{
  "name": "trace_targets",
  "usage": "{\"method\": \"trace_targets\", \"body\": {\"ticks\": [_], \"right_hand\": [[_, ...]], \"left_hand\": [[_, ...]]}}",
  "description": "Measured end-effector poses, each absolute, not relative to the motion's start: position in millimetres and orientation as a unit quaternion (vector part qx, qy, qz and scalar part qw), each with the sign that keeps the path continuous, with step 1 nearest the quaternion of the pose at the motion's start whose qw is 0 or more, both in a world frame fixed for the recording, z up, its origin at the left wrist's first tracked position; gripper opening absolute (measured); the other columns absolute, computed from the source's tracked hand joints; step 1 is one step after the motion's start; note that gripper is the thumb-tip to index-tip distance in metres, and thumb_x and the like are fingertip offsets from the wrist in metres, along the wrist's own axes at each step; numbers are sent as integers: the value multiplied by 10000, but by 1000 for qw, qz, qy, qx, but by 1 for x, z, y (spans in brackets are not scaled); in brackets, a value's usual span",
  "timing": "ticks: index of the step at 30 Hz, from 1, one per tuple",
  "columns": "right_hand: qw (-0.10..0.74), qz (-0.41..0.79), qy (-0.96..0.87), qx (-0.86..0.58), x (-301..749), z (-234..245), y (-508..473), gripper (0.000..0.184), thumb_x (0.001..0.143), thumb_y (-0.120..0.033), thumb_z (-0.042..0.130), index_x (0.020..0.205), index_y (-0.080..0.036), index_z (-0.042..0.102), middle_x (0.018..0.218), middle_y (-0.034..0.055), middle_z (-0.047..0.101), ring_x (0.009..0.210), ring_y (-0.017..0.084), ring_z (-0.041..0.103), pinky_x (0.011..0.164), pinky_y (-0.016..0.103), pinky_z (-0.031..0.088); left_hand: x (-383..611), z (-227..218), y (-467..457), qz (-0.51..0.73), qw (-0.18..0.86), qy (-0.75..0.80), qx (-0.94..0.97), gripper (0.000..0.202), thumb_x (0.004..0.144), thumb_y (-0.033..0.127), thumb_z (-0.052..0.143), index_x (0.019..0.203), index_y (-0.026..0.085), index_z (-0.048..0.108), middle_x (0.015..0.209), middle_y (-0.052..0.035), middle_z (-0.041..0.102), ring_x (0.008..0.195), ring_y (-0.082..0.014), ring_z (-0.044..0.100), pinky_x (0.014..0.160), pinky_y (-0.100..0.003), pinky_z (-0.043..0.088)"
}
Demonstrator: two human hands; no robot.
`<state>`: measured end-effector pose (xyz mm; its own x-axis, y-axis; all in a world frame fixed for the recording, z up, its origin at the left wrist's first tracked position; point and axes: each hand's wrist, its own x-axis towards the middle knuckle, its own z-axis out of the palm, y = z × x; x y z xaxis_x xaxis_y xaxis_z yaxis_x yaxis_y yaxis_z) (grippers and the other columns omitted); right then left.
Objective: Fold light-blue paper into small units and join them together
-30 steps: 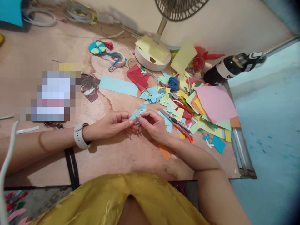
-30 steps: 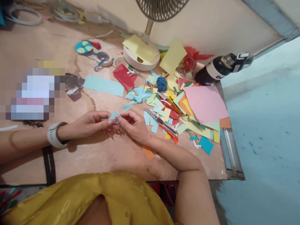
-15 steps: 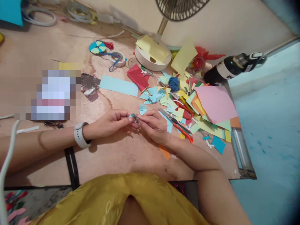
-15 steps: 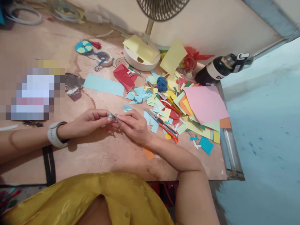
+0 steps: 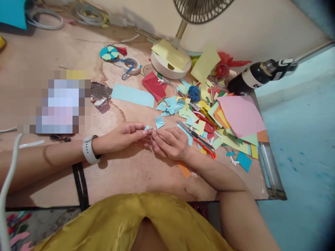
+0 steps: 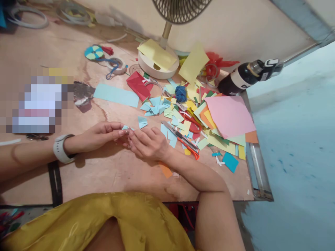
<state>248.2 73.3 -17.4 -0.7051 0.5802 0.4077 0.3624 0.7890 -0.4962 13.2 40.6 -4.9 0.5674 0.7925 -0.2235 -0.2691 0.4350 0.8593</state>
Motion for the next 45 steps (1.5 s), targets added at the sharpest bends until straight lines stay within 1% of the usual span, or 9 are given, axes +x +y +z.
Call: {"method": "trace_targets", "body": {"ticks": [5,9,15,22,26,30,34,41,45], "right_hand": [[416,253,-808,-332,245,-8,73,150,1005,-327,573,988,-247,698,863,52,692,792,208,630,737,379,506],[327,373,-811,-310,242,-3,73,307,1056,-397,519,811,-220,571,723,-8,576,669,143,533,662,305,438],[261,504,-786,-245,239,-2,69,395,1084,-514,475,852,-218,593,804,6,618,731,138,564,714,286,480],[206,759,-559,-262,241,-12,64,422,969,-601,680,879,-190,640,743,-23,629,596,99,589,575,234,502],[188,757,-564,-269,239,-9,60,445,959,-613,688,851,-183,643,730,-18,641,603,96,586,575,223,501],[178,748,-589,-250,236,-3,52,466,983,-624,641,834,-182,621,688,-33,600,570,89,556,559,219,483],[168,720,-630,-236,236,1,49,444,1023,-602,572,858,-190,598,699,-35,573,576,94,556,563,225,494],[199,507,-825,-151,241,1,54,370,1113,-414,351,913,-213,588,838,40,662,801,155,634,772,291,551],[225,476,-830,-186,240,0,50,349,1117,-385,342,893,-230,560,833,28,655,786,151,625,778,291,542]], "left_hand": [[15,-2,40,335,774,307,442,345,996,497,716,1086,165,746,1153,-134,807,1064,-248,774,928,-430,652],[15,-2,39,323,744,311,495,394,1028,531,652,1072,145,719,1072,-133,818,983,-230,790,890,-397,653],[13,0,37,303,678,306,595,397,1072,533,560,990,162,671,912,-91,814,856,-194,789,813,-336,641],[13,8,35,304,689,288,591,418,1068,556,555,973,170,683,901,-89,801,832,-191,773,793,-322,620],[9,8,34,286,679,290,611,456,1081,571,503,975,166,685,914,-84,781,822,-186,742,763,-308,590],[9,7,30,276,600,310,684,441,1105,498,474,847,178,634,732,-27,727,653,-137,682,638,-235,521],[12,10,24,292,489,319,758,450,1132,373,418,750,202,585,602,13,668,559,-114,628,626,-219,483],[12,14,24,268,461,314,786,384,1109,331,409,769,221,550,591,30,605,534,-129,581,600,-235,458],[12,15,24,277,405,347,799,278,1058,269,454,806,228,564,632,18,599,553,-146,556,585,-263,416]]}}
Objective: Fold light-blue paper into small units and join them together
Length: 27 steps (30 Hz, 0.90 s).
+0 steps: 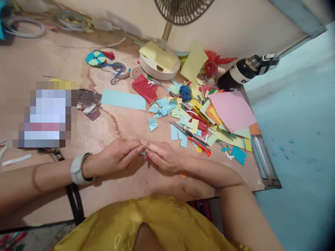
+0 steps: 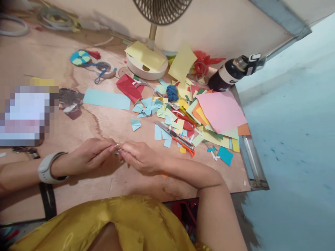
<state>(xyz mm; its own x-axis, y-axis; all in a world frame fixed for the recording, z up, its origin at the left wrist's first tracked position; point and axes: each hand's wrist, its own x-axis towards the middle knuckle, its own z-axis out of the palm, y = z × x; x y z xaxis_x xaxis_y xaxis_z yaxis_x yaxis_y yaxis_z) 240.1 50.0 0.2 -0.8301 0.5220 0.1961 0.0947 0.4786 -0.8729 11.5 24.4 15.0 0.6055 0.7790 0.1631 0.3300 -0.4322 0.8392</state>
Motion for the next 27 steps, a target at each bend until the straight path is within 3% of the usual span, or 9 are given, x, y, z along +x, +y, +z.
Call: {"method": "trace_targets", "body": {"ticks": [4,9,14,22,25,27], "right_hand": [[249,476,-828,-162,239,2,48,340,1120,-355,360,865,-231,548,793,8,620,763,136,602,756,271,519],[260,501,-812,-152,238,5,50,346,1117,-377,375,848,-231,538,759,-5,596,721,129,590,725,259,515],[251,522,-797,-171,239,3,53,351,1112,-389,380,848,-227,545,739,-13,572,682,127,580,707,260,505],[233,571,-766,-183,243,6,48,432,1114,-499,369,841,-214,544,754,-11,567,638,112,551,644,253,482],[276,595,-715,-243,248,10,50,441,1105,-529,400,820,-221,535,700,-31,535,558,104,508,578,253,449],[315,568,-706,-282,251,11,55,431,1099,-519,423,804,-226,538,663,-39,520,546,110,494,579,263,436]], "left_hand": [[12,20,21,294,389,332,808,249,1041,221,456,821,226,573,652,8,631,572,-152,583,588,-263,419],[13,26,19,303,458,320,772,393,1079,191,416,695,220,499,520,49,556,465,-100,536,539,-213,424],[12,25,24,335,412,342,775,324,1049,201,513,735,203,593,585,43,600,489,-87,536,502,-204,383],[7,25,23,326,413,353,773,354,1035,206,508,683,206,548,524,42,578,458,-95,535,481,-212,387],[3,22,26,374,473,416,680,416,1079,247,446,668,223,501,415,78,487,315,-79,424,370,-205,318],[2,20,30,388,471,423,670,417,1073,283,473,660,231,502,408,72,504,311,-89,442,362,-213,333]]}}
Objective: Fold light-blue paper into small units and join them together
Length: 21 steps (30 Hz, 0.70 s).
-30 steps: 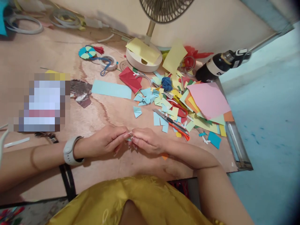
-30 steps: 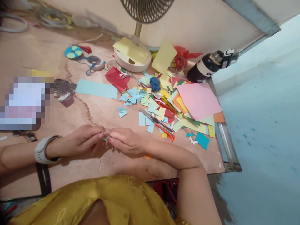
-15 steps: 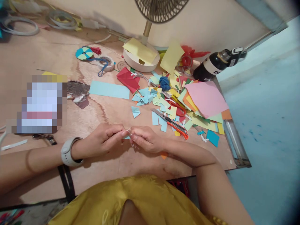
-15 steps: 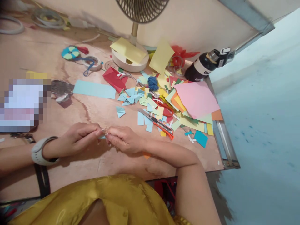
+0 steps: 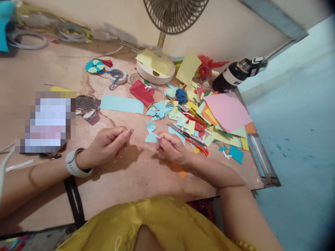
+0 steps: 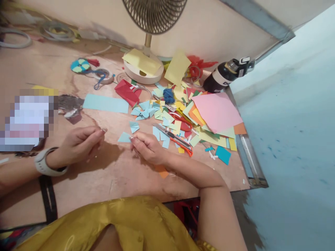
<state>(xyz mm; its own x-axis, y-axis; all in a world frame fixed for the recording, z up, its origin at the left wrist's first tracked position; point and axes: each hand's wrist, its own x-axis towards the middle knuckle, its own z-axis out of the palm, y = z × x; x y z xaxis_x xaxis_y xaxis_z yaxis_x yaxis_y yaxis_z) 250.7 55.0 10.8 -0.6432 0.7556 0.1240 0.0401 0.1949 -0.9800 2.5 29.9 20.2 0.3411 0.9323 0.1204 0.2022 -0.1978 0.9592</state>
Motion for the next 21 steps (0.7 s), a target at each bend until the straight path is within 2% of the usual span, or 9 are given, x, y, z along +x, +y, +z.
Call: {"method": "trace_targets", "body": {"ticks": [3,6,8,10,12,15,17,19,21], "right_hand": [[320,479,-748,-329,250,8,68,404,1091,-463,430,792,-226,564,666,-22,548,631,136,535,647,282,437],[325,408,-762,-382,248,1,82,402,1079,-406,437,735,-224,538,655,-24,541,659,138,535,684,289,420],[342,373,-759,-410,248,-3,88,416,1068,-395,467,689,-226,493,627,-34,509,630,130,502,670,288,399],[362,332,-758,-429,248,-5,89,431,1061,-386,494,663,-229,450,611,-40,476,606,124,467,650,289,384],[375,288,-778,-412,248,-6,85,417,1059,-368,511,668,-230,456,622,-34,490,610,126,469,654,291,400],[336,292,-856,-263,246,-8,77,290,1061,-352,522,832,-209,627,777,26,669,743,149,618,752,294,508],[268,323,-897,-140,244,-11,74,261,1072,-369,523,1102,-181,702,1088,106,774,1067,181,709,957,318,552],[205,325,-920,-82,242,-15,73,377,1082,-404,525,1350,-170,650,1415,146,700,1411,202,585,1181,369,459],[162,303,-936,-84,240,-19,75,488,1090,-427,518,1500,-164,553,1584,147,578,1561,224,431,1303,443,315]], "left_hand": [[3,19,38,358,416,442,710,391,1056,265,473,672,233,543,466,45,578,409,-121,558,500,-251,473],[0,14,47,346,344,491,722,362,1080,371,470,780,230,614,628,-2,701,582,-172,684,611,-296,545],[-4,8,54,308,286,504,755,298,1080,429,479,1081,204,675,1014,-83,803,901,-236,774,809,-353,606],[-8,0,61,250,208,478,816,438,1091,451,444,1365,157,615,1450,-175,671,1403,-330,596,1162,-492,478],[-12,-9,67,198,147,467,849,584,1099,464,395,1564,114,443,1722,-203,363,1640,-370,230,1301,-585,267],[-15,-20,71,136,99,483,859,767,1089,540,377,1666,51,248,1776,-236,190,1668,-375,67,1328,-600,156],[-17,-23,72,102,75,491,862,798,1088,558,348,1669,21,240,1764,-259,206,1665,-375,93,1332,-595,119],[-17,-23,72,80,55,491,865,782,1095,539,308,1659,-1,268,1746,-279,242,1658,-376,145,1331,-595,106],[-18,-22,72,67,43,486,870,756,1104,506,266,1649,-18,293,1735,-292,258,1649,-382,188,1328,-601,113]]}}
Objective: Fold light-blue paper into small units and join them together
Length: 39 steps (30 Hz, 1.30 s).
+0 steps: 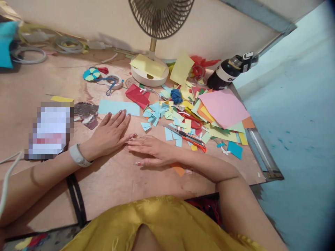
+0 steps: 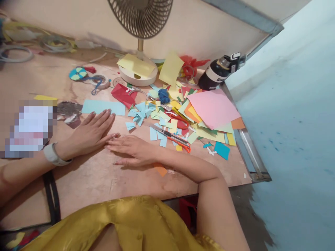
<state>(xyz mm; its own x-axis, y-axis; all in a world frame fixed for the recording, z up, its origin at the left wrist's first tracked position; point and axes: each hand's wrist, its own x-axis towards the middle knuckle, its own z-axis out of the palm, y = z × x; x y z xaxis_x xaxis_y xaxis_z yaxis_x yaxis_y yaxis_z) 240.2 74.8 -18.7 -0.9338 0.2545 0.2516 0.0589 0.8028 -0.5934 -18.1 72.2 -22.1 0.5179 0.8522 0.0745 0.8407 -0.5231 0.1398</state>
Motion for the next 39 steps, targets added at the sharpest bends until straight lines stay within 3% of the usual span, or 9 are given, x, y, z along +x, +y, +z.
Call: {"method": "trace_targets", "body": {"ticks": [2,9,13,16,19,27,31,36,39], "right_hand": [[149,287,-940,-107,240,-23,78,535,1100,-431,499,1556,-152,497,1616,150,543,1577,240,410,1329,489,258],[258,256,-885,-291,242,-34,94,455,1109,-435,455,1407,-152,652,1428,176,696,1377,268,621,1181,504,480],[302,235,-872,-306,243,-36,94,424,1098,-401,480,1345,-120,680,1354,194,726,1285,273,659,1118,484,527],[289,224,-881,-299,242,-37,93,380,1079,-360,520,1360,-154,670,1372,186,712,1292,275,645,1129,503,514],[270,225,-885,-306,243,-39,95,405,1072,-359,530,1396,-145,646,1433,208,670,1360,286,604,1172,525,480],[263,223,-878,-331,245,-45,103,454,1053,-363,564,1412,-93,630,1492,241,623,1420,305,572,1213,517,450],[262,222,-885,-316,245,-48,104,472,1057,-389,551,1439,-121,618,1515,227,612,1438,306,560,1216,528,447],[257,221,-890,-304,246,-49,106,471,1055,-387,555,1448,-135,615,1524,226,605,1453,310,547,1225,550,436],[255,217,-893,-300,246,-49,106,476,1053,-390,558,1451,-135,611,1535,221,598,1456,308,543,1228,552,433]], "left_hand": [[-19,-21,71,63,34,485,871,734,1106,484,245,1641,-13,322,1731,-289,274,1639,-388,223,1324,-606,126],[-19,-9,62,37,15,484,874,710,1106,525,258,1629,61,381,1698,-268,375,1611,-399,304,1295,-638,191],[-14,-8,77,49,2,510,859,769,1094,591,269,1638,53,346,1757,-248,244,1646,-381,204,1312,-578,176],[-11,-14,96,38,20,537,843,890,1081,637,251,1646,-50,251,1754,-310,166,1659,-403,109,1314,-571,161],[-11,-17,102,6,46,534,844,930,1070,674,239,1651,-51,235,1738,-327,204,1657,-401,124,1309,-597,138],[-22,-5,61,-10,70,482,873,862,1080,661,272,1691,55,223,1753,-271,225,1655,-375,169,1308,-606,95],[-22,-3,97,14,107,515,850,740,1080,609,344,1657,146,359,1778,-184,232,1669,-378,61,1307,-602,93],[-10,-11,147,42,97,597,795,908,1074,661,279,1666,-24,212,1729,-345,217,1645,-438,142,1277,-653,127],[-6,-16,141,23,88,592,801,902,1068,682,278,1690,35,199,1759,-308,153,1654,-425,110,1289,-628,86]]}}
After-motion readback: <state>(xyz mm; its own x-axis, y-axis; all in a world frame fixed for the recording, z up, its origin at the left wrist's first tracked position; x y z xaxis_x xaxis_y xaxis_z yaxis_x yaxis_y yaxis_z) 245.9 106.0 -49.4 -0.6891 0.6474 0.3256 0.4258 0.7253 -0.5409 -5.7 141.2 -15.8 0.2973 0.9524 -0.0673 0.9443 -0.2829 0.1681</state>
